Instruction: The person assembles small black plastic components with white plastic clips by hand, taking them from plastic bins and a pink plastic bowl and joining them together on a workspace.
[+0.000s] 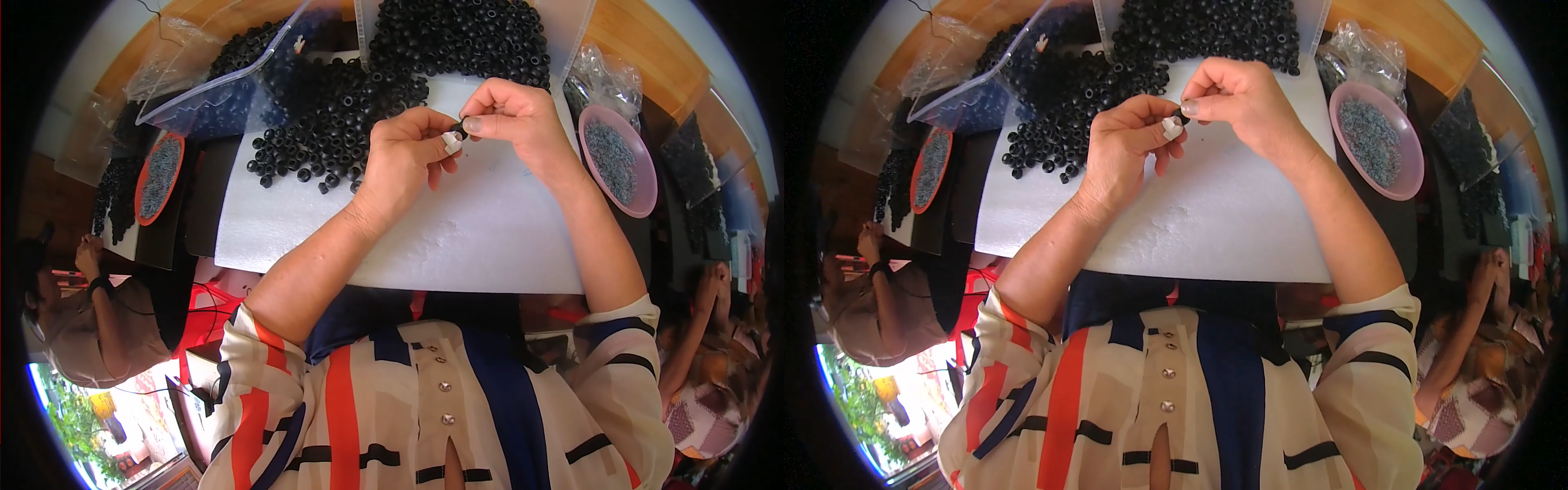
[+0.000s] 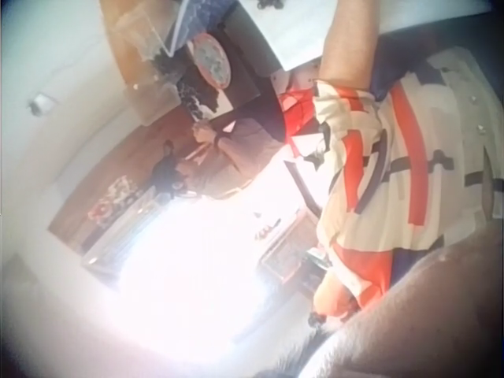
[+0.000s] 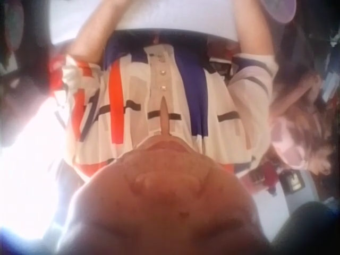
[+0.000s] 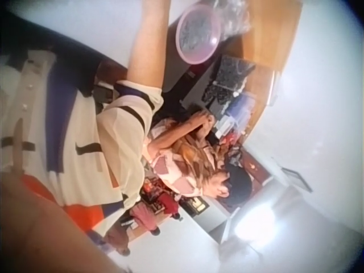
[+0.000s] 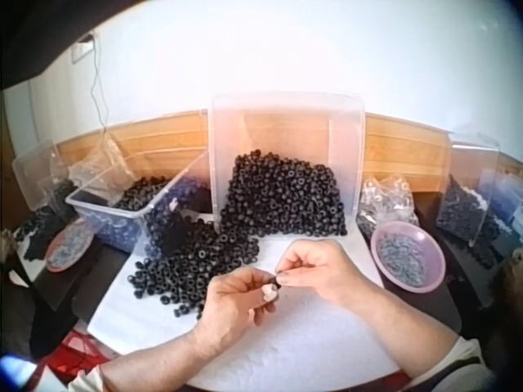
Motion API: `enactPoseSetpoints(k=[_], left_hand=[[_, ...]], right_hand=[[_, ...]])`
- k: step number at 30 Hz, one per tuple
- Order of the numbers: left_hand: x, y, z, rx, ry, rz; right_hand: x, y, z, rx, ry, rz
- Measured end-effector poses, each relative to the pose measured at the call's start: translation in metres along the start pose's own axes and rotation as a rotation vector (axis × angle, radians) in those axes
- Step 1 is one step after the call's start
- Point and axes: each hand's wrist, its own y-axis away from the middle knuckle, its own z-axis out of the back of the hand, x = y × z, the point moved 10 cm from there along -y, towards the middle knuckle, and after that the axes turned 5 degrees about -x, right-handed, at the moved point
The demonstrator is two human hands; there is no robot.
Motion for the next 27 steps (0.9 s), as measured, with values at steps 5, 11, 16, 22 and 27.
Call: enactPoseSetpoints(k=[5, 11, 16, 22, 27], left_hand=[[0.0, -0.001, 0.0, 0.012, 0.029, 0.007], [-0.003, 0.002, 0.003, -0.048, -0.091, -0.095], [-0.006, 0.003, 0.007, -0.082, -0.061, -0.069], [0.002, -0.002, 0.006, -0.062, 0.019, -0.005], [0.003, -0.001, 0.007, -0.065, -0.009, 0.007]], right_hand=[[-0.004, -0.001, 0.001, 0.001, -0.049, -0.018], [-0.003, 0.001, -0.001, -0.026, 0.022, 0.026], [0.003, 0.0, -0.004, -0.052, 0.052, 0.043], [0.015, 0.004, -0.001, -0.072, 0.264, 0.188], [0.025, 0.009, -0.01, -0.104, 0.479, 0.333]])
